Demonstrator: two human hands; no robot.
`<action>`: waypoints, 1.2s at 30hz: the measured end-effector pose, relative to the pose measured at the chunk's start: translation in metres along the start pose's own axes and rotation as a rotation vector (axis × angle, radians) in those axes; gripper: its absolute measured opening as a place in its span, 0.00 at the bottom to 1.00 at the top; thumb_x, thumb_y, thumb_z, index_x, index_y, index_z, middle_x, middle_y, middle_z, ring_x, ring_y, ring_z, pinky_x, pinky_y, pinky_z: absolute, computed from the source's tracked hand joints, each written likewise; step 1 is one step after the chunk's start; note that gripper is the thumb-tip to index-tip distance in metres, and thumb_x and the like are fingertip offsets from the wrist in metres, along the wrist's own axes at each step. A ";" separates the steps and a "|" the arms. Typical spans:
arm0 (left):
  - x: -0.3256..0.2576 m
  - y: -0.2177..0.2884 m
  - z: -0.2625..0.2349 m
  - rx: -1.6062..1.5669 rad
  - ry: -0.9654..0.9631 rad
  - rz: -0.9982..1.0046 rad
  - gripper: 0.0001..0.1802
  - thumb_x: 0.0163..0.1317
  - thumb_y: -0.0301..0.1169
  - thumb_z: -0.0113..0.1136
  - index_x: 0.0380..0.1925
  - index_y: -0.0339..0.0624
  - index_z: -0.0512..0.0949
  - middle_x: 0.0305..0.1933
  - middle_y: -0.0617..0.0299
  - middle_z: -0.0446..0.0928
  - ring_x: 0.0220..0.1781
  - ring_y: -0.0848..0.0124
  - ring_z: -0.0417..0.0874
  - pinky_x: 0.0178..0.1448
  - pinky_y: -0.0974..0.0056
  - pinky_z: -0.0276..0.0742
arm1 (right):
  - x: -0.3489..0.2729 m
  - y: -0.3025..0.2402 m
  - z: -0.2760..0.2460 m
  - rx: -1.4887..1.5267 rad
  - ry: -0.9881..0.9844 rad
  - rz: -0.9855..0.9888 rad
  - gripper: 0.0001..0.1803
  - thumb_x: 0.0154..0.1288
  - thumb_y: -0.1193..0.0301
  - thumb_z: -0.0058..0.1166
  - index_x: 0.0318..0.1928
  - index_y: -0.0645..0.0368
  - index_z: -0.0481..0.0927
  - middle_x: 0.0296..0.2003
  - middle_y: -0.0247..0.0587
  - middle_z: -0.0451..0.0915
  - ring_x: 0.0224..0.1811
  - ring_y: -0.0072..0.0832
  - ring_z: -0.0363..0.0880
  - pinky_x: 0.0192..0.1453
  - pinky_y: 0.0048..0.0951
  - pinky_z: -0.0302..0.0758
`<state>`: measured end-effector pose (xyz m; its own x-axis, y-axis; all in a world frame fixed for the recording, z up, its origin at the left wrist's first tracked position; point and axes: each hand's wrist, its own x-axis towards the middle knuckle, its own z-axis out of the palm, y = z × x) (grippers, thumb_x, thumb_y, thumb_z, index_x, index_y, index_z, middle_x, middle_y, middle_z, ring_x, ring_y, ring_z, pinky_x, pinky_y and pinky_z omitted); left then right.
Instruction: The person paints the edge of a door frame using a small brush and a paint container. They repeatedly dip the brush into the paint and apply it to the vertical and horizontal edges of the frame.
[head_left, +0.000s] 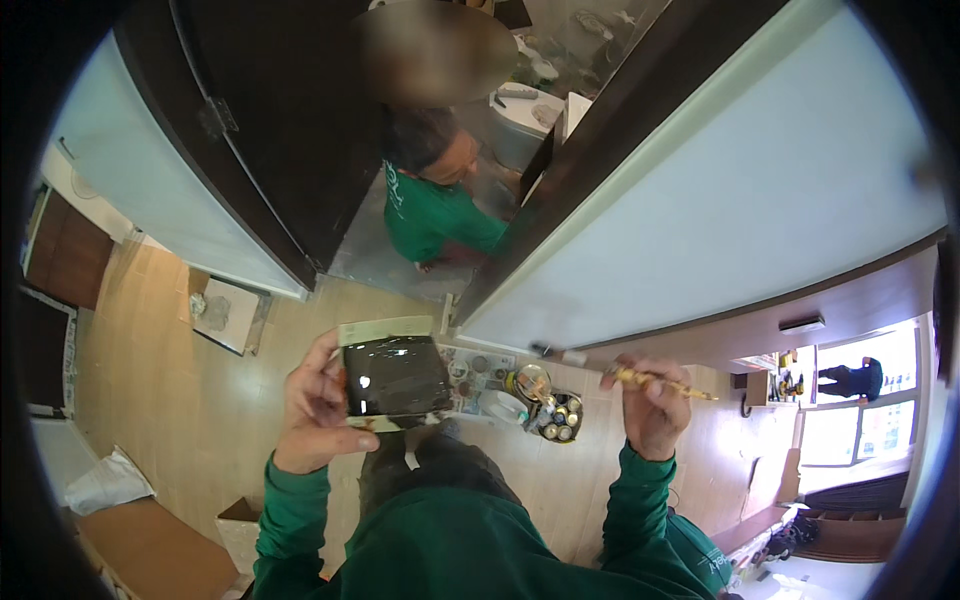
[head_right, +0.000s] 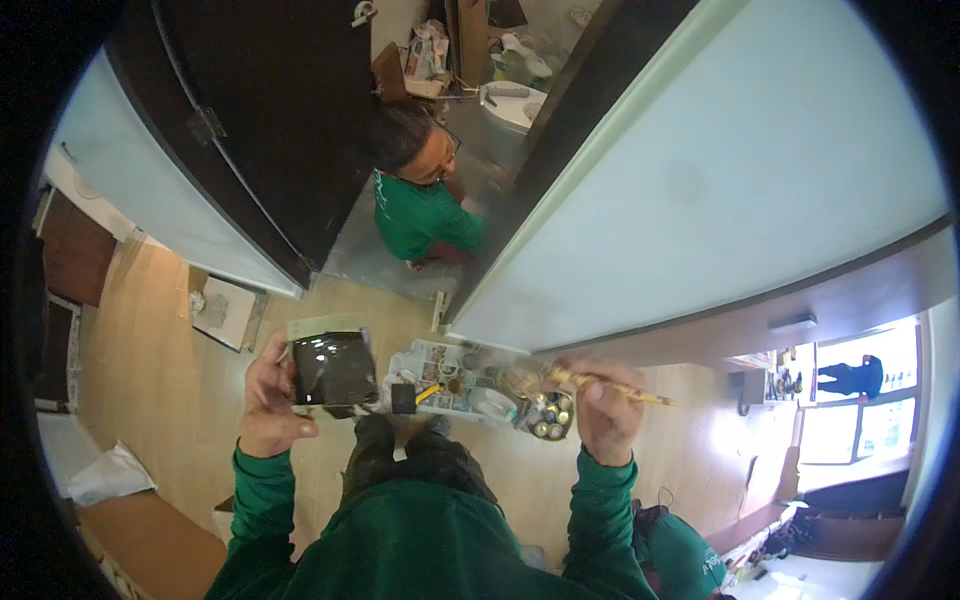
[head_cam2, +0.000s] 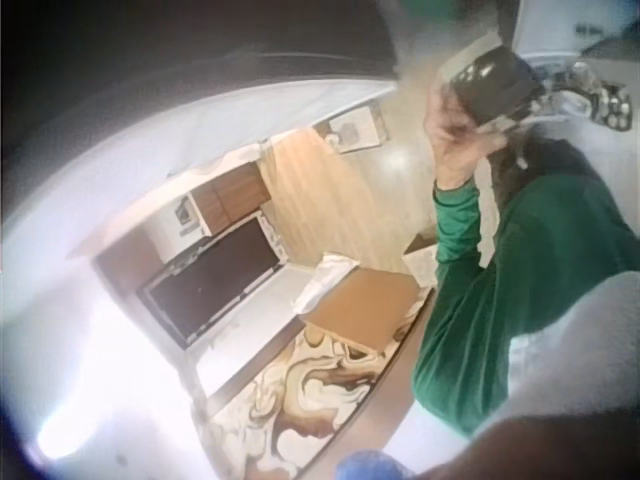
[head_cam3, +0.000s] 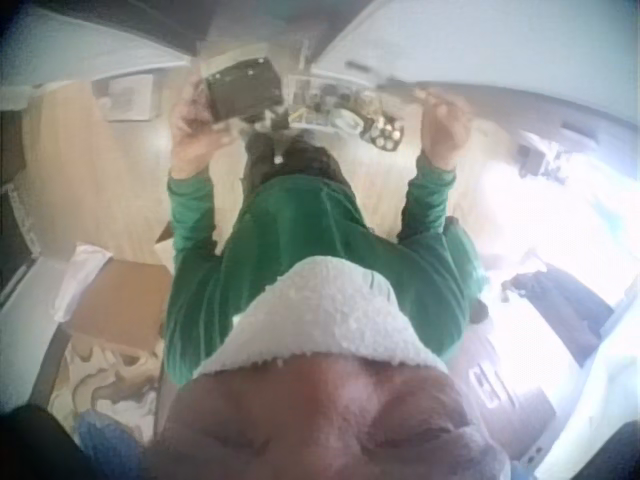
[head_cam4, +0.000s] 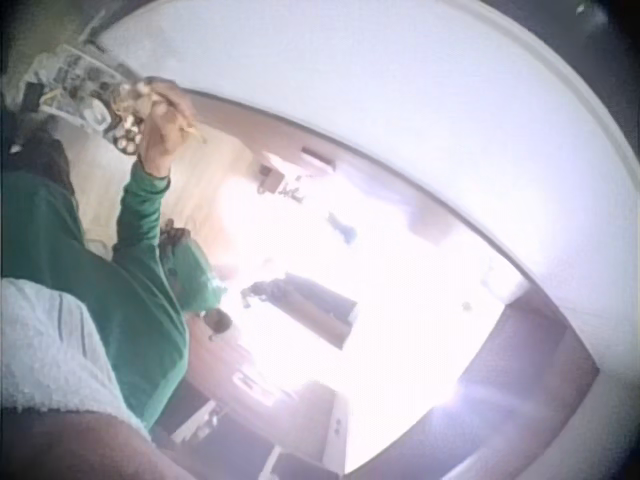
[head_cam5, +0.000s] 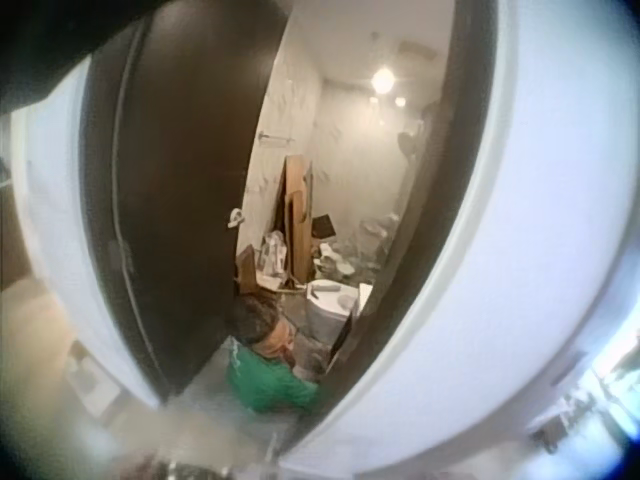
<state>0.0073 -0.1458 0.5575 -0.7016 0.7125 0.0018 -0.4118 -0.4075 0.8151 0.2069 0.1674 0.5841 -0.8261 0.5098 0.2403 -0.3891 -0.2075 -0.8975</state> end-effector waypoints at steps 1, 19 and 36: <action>-0.002 0.001 -0.006 0.004 0.003 0.000 0.57 0.31 0.16 0.77 0.68 0.23 0.62 0.71 0.52 0.67 0.71 0.59 0.71 0.75 0.57 0.65 | 0.005 0.002 -0.005 -0.018 0.028 -0.085 0.19 0.63 0.68 0.56 0.48 0.71 0.82 0.43 0.61 0.84 0.42 0.51 0.83 0.54 0.46 0.78; -0.036 -0.056 -0.095 -0.001 0.251 -0.100 0.60 0.31 0.17 0.76 0.71 0.31 0.59 0.63 0.51 0.77 0.66 0.60 0.77 0.72 0.55 0.68 | 0.101 0.121 -0.039 -0.632 0.128 -0.323 0.17 0.64 0.72 0.54 0.48 0.73 0.83 0.49 0.63 0.82 0.52 0.47 0.81 0.63 0.47 0.73; -0.005 -0.044 -0.094 0.154 0.204 -0.141 0.61 0.30 0.17 0.77 0.72 0.30 0.57 0.64 0.49 0.75 0.67 0.60 0.77 0.69 0.56 0.72 | 0.115 0.160 -0.058 -0.664 0.197 -0.532 0.19 0.62 0.74 0.49 0.49 0.74 0.82 0.51 0.68 0.81 0.55 0.50 0.81 0.60 0.50 0.79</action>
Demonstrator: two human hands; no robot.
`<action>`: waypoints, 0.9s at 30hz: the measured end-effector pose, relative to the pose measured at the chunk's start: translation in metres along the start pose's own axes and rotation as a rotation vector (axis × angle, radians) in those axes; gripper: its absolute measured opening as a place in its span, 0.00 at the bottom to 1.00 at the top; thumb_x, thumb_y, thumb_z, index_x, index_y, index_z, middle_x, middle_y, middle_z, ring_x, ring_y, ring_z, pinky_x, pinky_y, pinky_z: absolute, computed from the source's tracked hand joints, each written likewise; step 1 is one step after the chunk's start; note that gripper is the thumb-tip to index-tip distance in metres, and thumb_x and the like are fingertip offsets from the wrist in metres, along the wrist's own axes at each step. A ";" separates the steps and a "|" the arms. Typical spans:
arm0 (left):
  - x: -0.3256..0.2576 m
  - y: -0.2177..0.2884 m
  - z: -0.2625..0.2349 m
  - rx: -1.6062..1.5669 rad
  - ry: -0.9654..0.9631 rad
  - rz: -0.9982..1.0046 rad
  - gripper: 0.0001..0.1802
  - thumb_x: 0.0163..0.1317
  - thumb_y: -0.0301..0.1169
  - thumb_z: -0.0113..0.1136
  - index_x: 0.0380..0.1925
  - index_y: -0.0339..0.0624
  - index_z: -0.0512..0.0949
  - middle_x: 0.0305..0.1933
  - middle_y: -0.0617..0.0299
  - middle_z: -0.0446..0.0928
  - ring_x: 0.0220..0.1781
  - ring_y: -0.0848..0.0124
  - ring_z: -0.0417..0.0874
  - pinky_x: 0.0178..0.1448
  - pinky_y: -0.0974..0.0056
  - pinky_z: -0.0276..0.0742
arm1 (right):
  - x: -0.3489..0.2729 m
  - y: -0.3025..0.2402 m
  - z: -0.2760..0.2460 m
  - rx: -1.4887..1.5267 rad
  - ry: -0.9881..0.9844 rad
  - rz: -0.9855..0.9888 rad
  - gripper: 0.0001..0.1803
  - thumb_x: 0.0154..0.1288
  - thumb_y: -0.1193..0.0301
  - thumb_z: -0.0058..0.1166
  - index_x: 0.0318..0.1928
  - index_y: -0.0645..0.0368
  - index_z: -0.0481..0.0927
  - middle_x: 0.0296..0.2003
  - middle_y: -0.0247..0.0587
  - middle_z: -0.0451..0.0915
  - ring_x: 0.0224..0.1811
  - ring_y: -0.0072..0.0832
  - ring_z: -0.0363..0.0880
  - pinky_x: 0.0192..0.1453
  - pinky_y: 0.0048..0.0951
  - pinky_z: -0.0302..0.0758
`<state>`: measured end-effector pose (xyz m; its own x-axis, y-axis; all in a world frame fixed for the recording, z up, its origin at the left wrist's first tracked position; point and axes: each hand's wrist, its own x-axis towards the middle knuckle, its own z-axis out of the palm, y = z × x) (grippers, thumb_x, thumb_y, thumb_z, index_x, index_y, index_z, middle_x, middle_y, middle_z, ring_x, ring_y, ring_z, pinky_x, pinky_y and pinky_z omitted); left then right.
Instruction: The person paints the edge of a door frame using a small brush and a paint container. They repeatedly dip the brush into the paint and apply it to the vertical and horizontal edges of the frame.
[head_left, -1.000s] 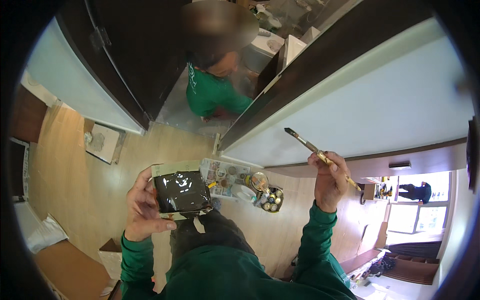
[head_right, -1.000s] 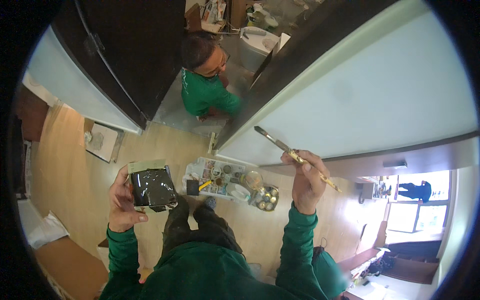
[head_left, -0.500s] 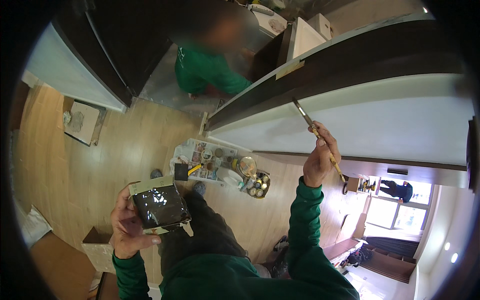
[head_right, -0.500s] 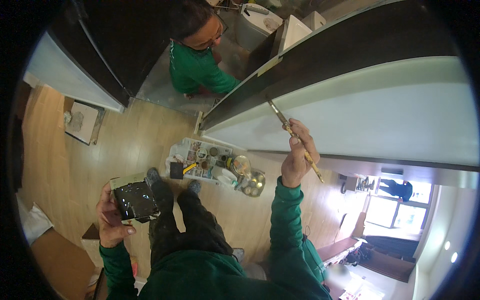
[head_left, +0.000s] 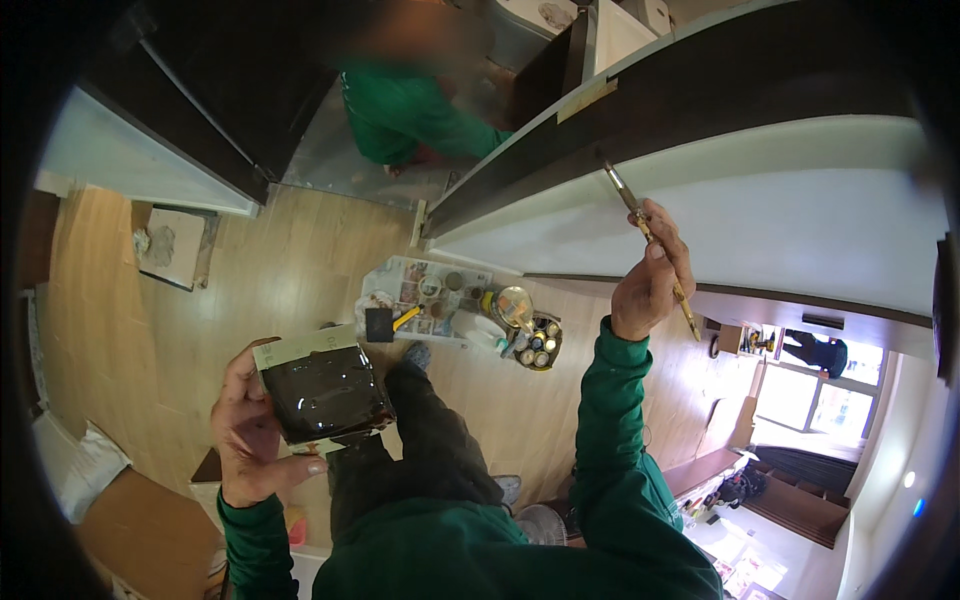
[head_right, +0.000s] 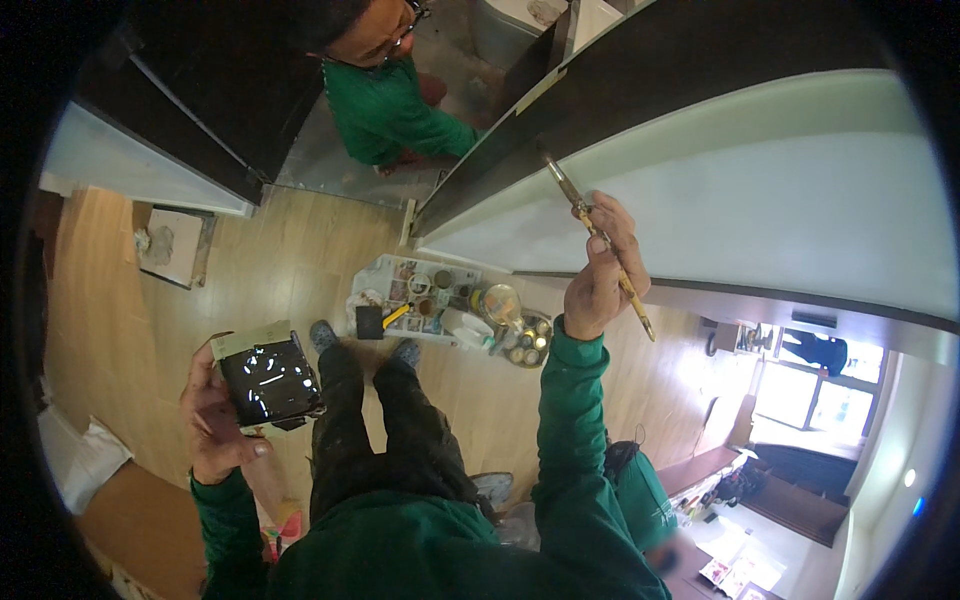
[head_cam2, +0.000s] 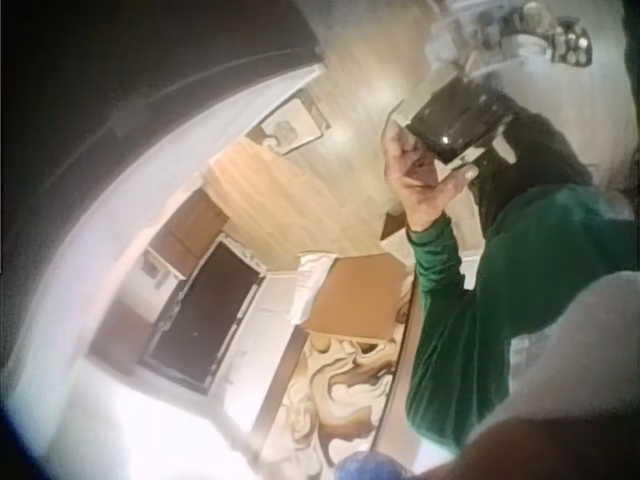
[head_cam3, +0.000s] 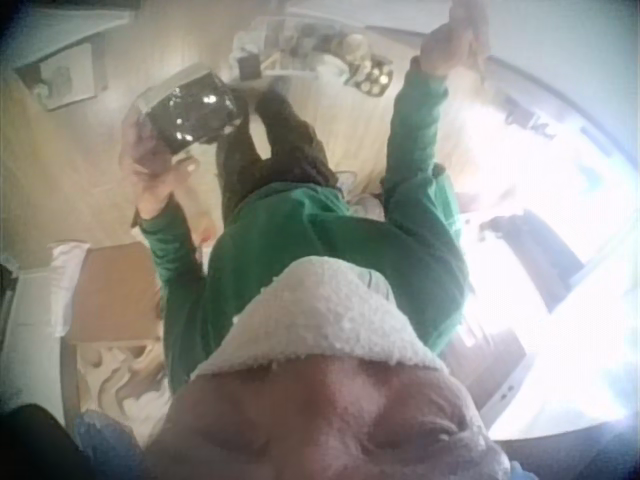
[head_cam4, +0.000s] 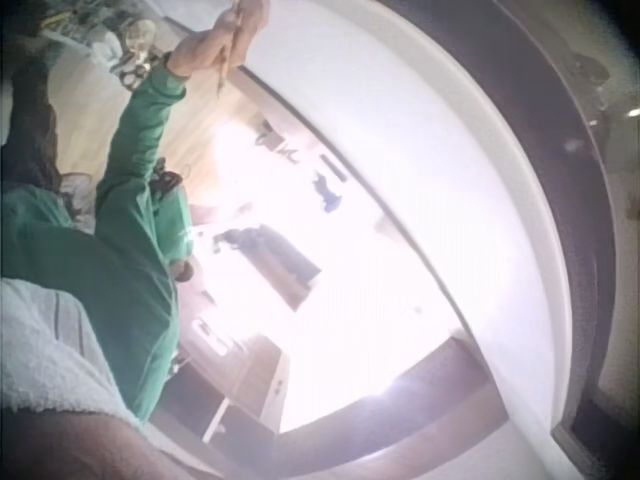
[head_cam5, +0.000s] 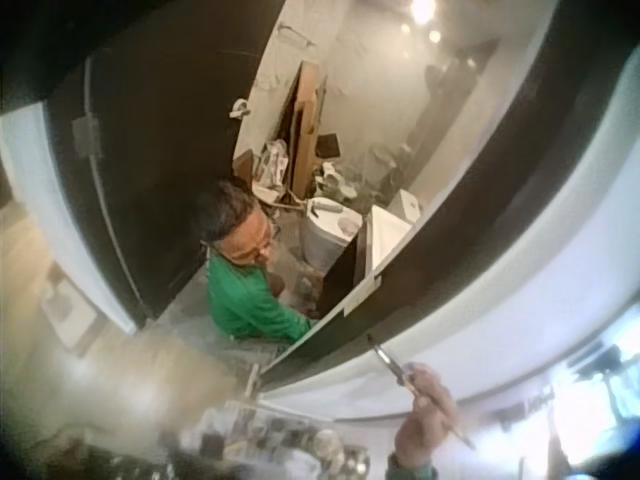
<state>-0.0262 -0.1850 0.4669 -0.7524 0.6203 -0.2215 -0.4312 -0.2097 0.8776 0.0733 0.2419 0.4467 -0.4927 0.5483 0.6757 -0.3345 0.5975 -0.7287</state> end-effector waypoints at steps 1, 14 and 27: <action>0.002 0.000 0.002 0.015 0.005 -0.012 0.61 0.30 0.17 0.77 0.72 0.29 0.57 0.64 0.49 0.75 0.67 0.60 0.77 0.69 0.56 0.72 | 0.000 0.001 0.001 0.005 0.010 0.004 0.19 0.62 0.74 0.49 0.49 0.74 0.82 0.51 0.68 0.81 0.55 0.50 0.81 0.59 0.50 0.79; 0.008 -0.001 0.021 -0.033 -0.022 -0.018 0.61 0.32 0.16 0.77 0.72 0.31 0.58 0.63 0.50 0.77 0.66 0.60 0.78 0.70 0.57 0.71 | 0.000 -0.001 0.009 0.059 0.086 0.050 0.17 0.58 0.73 0.56 0.43 0.74 0.85 0.42 0.55 0.85 0.57 0.49 0.78 0.62 0.46 0.73; 0.004 -0.004 0.016 0.004 -0.034 0.002 0.61 0.31 0.18 0.80 0.71 0.31 0.58 0.62 0.50 0.77 0.65 0.60 0.79 0.69 0.56 0.73 | -0.001 -0.002 0.013 0.010 0.097 0.046 0.17 0.59 0.75 0.54 0.44 0.76 0.84 0.46 0.62 0.82 0.55 0.49 0.79 0.58 0.45 0.77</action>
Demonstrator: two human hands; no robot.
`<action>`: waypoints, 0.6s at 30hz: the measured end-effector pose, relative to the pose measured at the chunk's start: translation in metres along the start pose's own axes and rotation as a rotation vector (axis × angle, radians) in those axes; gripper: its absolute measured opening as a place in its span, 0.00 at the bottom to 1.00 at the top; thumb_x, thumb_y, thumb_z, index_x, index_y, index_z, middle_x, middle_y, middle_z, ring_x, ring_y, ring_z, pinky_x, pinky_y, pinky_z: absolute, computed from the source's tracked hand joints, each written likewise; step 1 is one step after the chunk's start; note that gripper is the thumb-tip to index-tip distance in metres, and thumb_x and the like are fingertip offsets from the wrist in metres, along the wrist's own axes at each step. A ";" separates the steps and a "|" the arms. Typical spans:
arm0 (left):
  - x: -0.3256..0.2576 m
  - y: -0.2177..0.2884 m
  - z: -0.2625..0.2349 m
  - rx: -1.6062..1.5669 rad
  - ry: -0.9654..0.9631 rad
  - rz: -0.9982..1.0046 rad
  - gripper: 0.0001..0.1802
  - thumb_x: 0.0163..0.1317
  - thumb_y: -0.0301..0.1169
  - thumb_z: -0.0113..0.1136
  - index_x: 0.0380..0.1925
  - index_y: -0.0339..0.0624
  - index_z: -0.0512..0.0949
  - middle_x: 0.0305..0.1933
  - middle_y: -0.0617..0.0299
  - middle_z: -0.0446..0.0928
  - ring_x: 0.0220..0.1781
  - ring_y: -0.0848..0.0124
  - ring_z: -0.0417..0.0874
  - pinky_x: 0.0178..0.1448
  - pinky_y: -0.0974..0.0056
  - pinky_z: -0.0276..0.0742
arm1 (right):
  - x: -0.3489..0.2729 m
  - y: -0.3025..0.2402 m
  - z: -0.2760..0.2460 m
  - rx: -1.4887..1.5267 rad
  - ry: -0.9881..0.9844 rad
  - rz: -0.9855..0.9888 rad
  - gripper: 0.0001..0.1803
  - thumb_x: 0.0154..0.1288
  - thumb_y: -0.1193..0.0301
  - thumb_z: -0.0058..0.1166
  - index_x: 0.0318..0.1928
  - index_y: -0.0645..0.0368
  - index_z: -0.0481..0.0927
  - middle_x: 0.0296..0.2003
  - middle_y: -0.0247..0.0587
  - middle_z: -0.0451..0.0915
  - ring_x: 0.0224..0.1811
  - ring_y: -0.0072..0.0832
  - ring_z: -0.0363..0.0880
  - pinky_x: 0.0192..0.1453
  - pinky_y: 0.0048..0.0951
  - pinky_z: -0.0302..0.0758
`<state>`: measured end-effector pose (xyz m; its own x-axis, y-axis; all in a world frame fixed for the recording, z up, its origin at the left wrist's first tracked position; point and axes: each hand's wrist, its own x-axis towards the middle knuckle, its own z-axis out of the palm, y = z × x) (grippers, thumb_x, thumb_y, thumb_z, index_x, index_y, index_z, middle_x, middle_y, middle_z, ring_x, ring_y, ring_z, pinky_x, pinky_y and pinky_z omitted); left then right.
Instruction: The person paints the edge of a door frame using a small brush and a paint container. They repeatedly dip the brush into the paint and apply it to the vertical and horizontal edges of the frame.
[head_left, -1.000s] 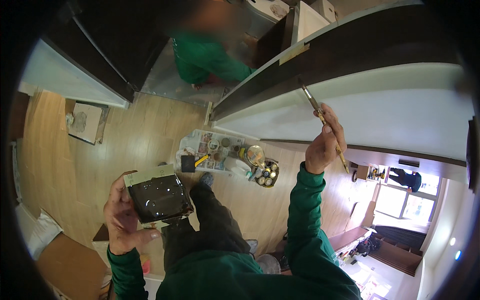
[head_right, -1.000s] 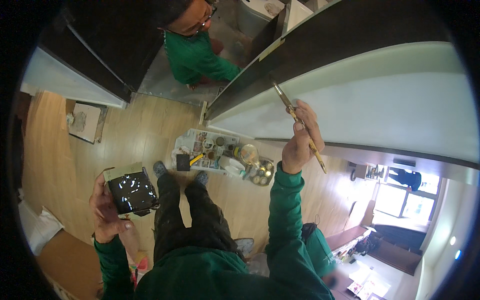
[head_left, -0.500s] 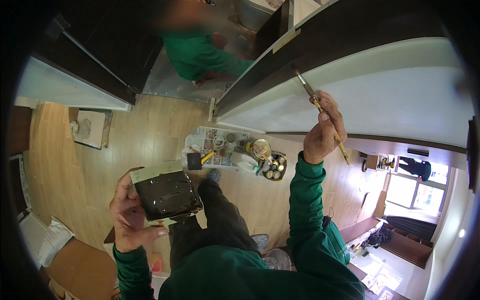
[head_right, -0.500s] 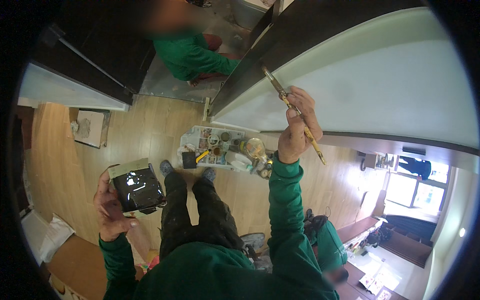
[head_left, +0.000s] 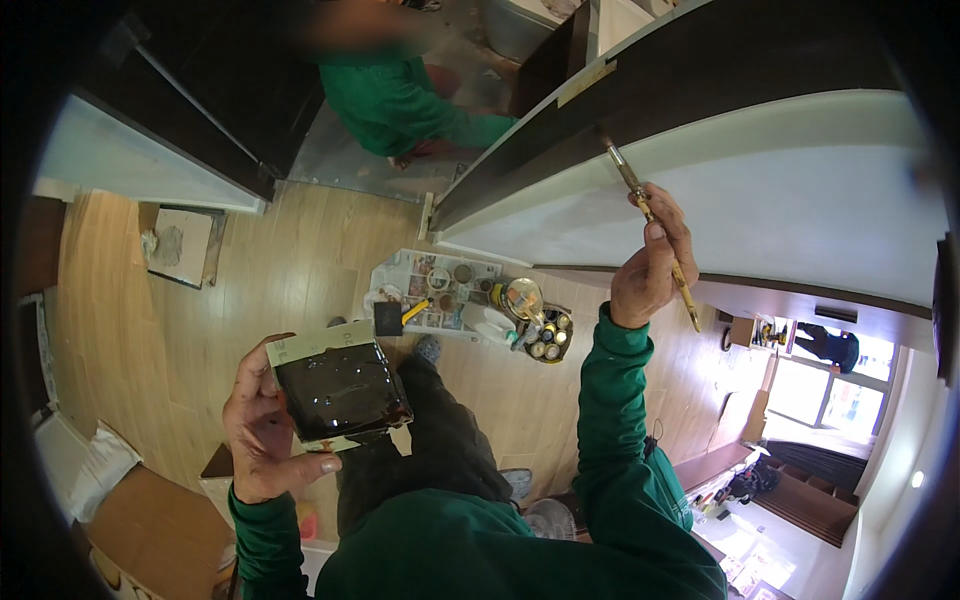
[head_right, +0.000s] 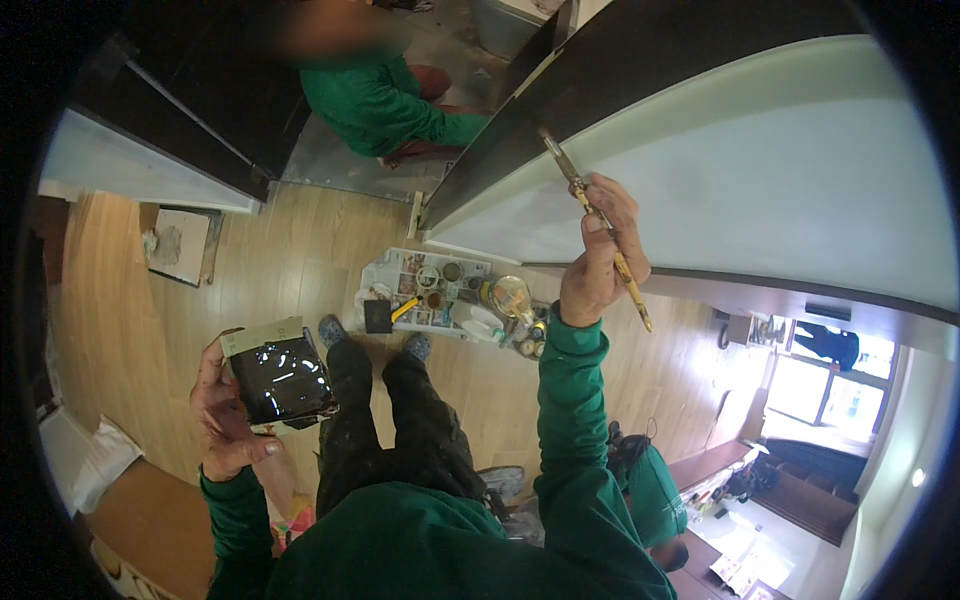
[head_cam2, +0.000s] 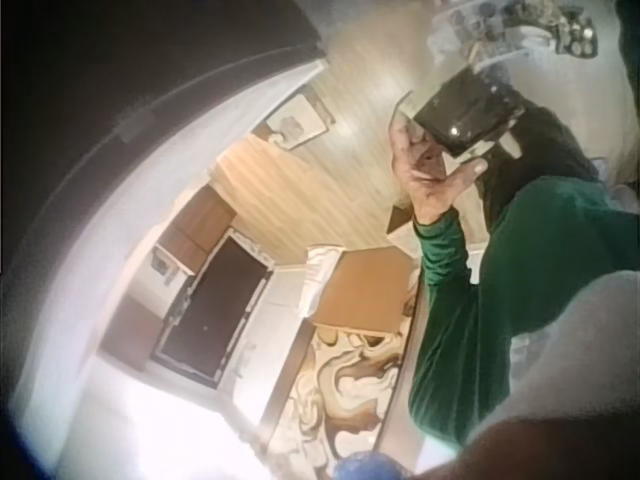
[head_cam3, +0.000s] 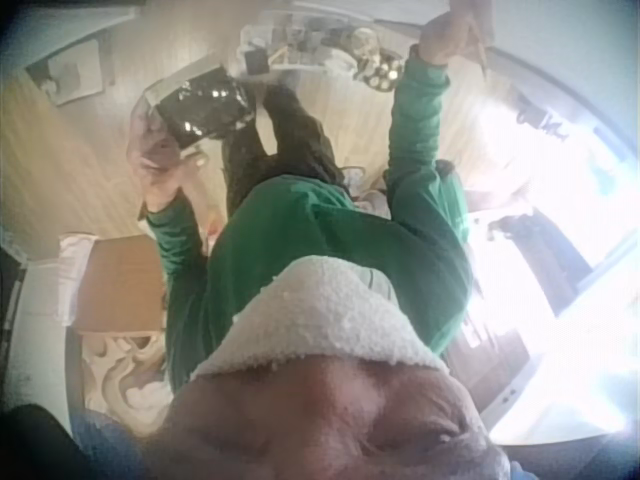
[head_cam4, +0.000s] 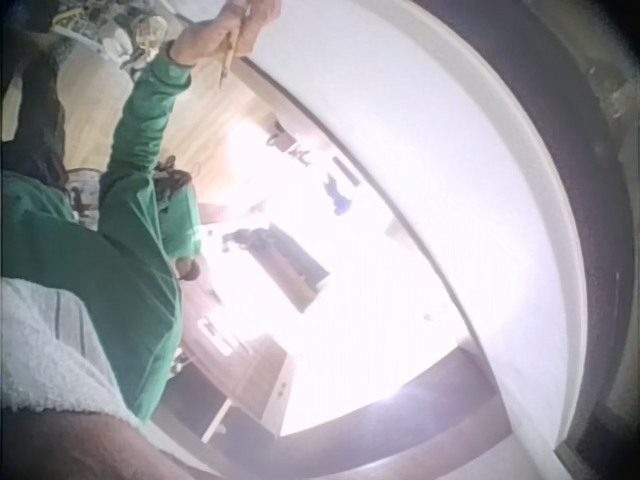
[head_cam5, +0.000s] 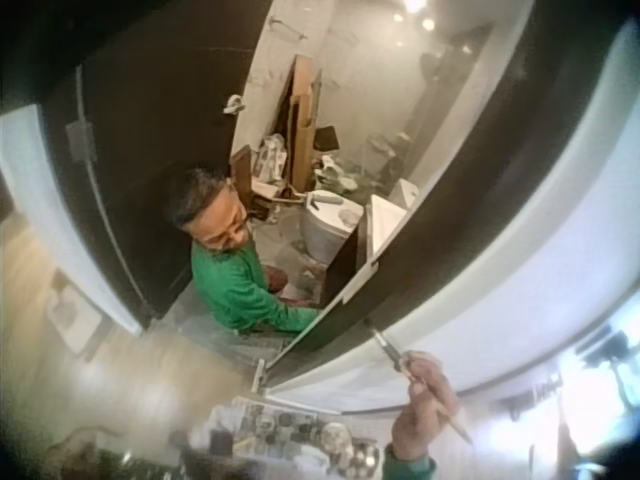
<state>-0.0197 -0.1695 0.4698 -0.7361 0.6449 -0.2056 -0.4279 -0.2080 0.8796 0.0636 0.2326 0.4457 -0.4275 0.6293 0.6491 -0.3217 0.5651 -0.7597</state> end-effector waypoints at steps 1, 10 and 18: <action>-0.001 -0.001 -0.001 0.008 0.005 0.007 0.61 0.31 0.18 0.80 0.71 0.31 0.58 0.62 0.50 0.77 0.65 0.60 0.79 0.69 0.56 0.74 | 0.001 0.000 0.000 -0.011 -0.017 -0.021 0.17 0.60 0.75 0.51 0.46 0.75 0.83 0.47 0.62 0.82 0.53 0.48 0.80 0.59 0.45 0.77; -0.006 -0.006 -0.004 -0.014 0.036 -0.006 0.61 0.31 0.17 0.80 0.71 0.31 0.58 0.63 0.50 0.77 0.65 0.60 0.79 0.68 0.57 0.74 | 0.000 0.002 0.001 -0.039 -0.014 -0.009 0.18 0.59 0.74 0.53 0.44 0.76 0.84 0.46 0.62 0.82 0.54 0.47 0.79 0.58 0.45 0.77; -0.005 -0.008 -0.004 -0.028 0.011 0.016 0.62 0.32 0.17 0.80 0.72 0.30 0.58 0.64 0.50 0.77 0.65 0.61 0.79 0.67 0.57 0.75 | -0.001 0.001 -0.002 -0.017 -0.039 -0.018 0.17 0.60 0.73 0.54 0.45 0.75 0.84 0.47 0.61 0.82 0.55 0.47 0.79 0.58 0.45 0.77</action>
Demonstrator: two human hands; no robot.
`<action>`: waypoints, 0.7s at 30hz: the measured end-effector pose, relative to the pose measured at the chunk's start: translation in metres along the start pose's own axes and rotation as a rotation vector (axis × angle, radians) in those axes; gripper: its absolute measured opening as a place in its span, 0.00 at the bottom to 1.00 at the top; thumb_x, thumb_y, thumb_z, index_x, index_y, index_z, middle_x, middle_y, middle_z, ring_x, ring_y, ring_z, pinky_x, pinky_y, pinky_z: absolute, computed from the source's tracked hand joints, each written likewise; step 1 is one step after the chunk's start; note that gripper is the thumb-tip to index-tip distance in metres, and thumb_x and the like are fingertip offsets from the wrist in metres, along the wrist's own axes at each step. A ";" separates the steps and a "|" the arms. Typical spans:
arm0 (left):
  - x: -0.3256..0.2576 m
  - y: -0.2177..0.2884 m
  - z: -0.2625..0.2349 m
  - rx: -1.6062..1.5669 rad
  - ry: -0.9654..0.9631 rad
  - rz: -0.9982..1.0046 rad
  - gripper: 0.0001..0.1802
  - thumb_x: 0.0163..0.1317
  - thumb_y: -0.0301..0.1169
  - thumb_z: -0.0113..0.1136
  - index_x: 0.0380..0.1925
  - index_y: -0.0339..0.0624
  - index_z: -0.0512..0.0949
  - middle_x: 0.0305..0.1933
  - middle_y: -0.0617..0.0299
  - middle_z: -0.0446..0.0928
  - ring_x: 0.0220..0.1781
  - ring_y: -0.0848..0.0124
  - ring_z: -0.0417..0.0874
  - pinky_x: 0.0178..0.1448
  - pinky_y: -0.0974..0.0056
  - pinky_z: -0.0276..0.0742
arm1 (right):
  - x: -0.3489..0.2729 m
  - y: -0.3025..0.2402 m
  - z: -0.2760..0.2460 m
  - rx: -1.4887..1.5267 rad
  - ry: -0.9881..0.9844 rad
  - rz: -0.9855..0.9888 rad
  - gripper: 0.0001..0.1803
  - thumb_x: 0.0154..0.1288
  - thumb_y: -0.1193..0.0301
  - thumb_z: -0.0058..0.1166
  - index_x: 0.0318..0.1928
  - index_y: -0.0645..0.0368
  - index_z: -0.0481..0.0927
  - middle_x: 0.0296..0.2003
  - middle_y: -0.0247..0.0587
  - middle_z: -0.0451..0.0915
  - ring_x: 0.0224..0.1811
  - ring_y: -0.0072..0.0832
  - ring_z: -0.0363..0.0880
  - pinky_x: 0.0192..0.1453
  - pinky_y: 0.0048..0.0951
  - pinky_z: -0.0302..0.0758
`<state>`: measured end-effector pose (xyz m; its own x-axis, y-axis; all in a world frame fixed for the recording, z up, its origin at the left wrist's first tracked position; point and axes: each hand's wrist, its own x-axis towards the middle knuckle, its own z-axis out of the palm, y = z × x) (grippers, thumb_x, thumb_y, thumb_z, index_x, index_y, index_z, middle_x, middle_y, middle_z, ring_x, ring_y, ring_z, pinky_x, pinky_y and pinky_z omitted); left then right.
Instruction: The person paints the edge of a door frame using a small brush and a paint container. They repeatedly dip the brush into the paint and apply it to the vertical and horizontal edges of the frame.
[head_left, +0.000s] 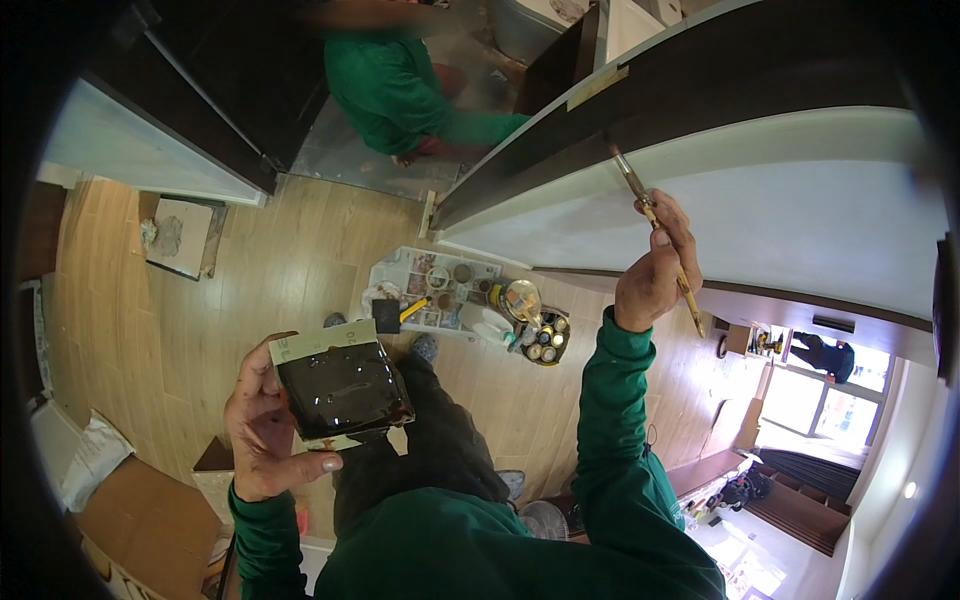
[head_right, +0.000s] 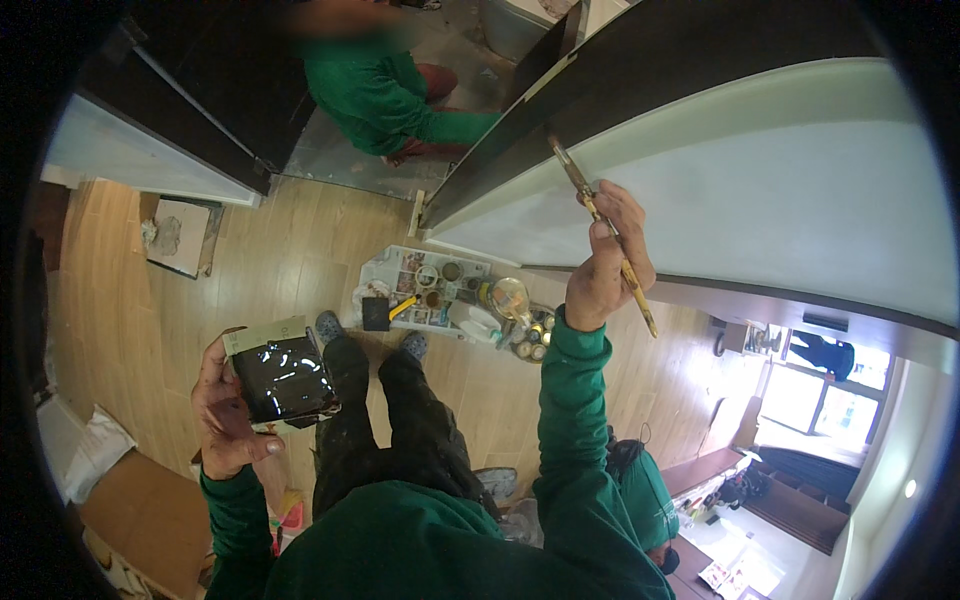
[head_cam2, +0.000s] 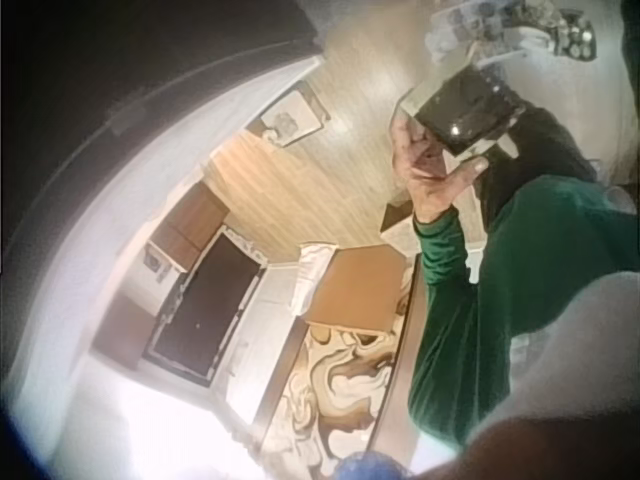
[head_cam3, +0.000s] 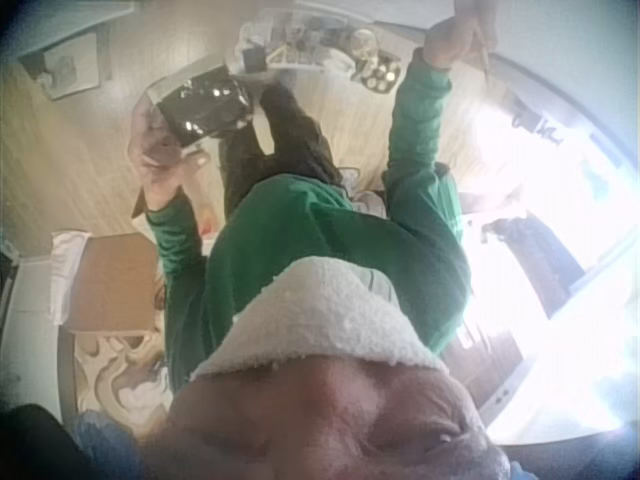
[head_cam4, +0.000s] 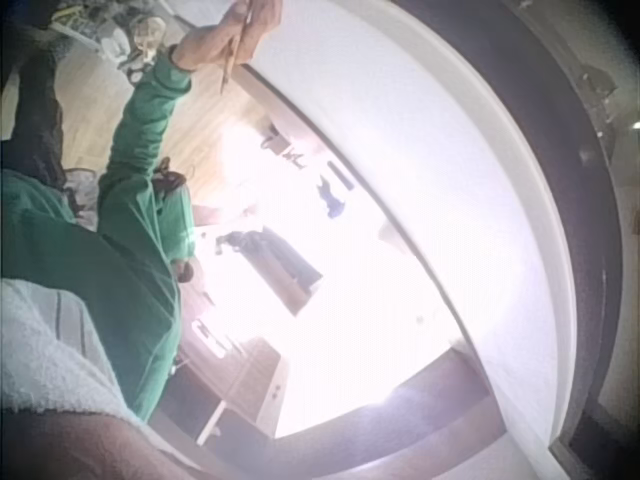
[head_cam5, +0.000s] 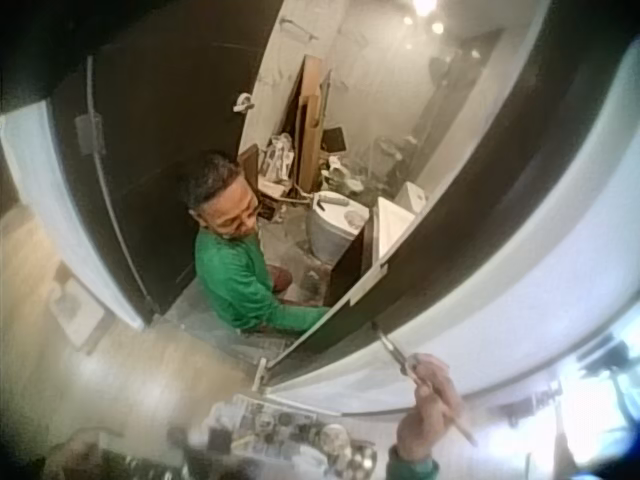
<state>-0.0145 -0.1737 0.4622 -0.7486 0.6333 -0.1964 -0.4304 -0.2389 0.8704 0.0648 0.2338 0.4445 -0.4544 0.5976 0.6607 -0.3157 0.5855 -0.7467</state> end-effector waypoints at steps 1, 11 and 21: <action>0.000 0.000 0.000 0.005 -0.001 -0.001 0.62 0.32 0.17 0.80 0.72 0.30 0.57 0.64 0.50 0.77 0.65 0.61 0.79 0.67 0.57 0.75 | 0.000 0.000 0.000 0.025 0.011 0.005 0.17 0.60 0.73 0.54 0.45 0.75 0.84 0.47 0.62 0.82 0.55 0.47 0.79 0.58 0.45 0.78; 0.000 -0.003 -0.004 0.014 -0.031 0.008 0.61 0.32 0.17 0.80 0.72 0.30 0.58 0.63 0.50 0.77 0.64 0.61 0.79 0.67 0.57 0.75 | -0.003 0.001 0.004 0.022 0.019 0.026 0.17 0.61 0.73 0.55 0.45 0.76 0.83 0.49 0.63 0.81 0.53 0.45 0.80 0.57 0.43 0.79; 0.000 -0.003 -0.005 0.008 -0.011 -0.010 0.61 0.33 0.18 0.81 0.72 0.31 0.58 0.63 0.50 0.77 0.65 0.61 0.79 0.68 0.57 0.74 | -0.011 0.007 0.002 -0.032 -0.007 0.081 0.17 0.59 0.74 0.54 0.44 0.75 0.84 0.47 0.60 0.82 0.54 0.45 0.79 0.59 0.41 0.77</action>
<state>-0.0153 -0.1768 0.4578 -0.7386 0.6436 -0.2006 -0.4342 -0.2265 0.8719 0.0655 0.2301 0.4314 -0.4830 0.6396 0.5979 -0.2509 0.5531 -0.7944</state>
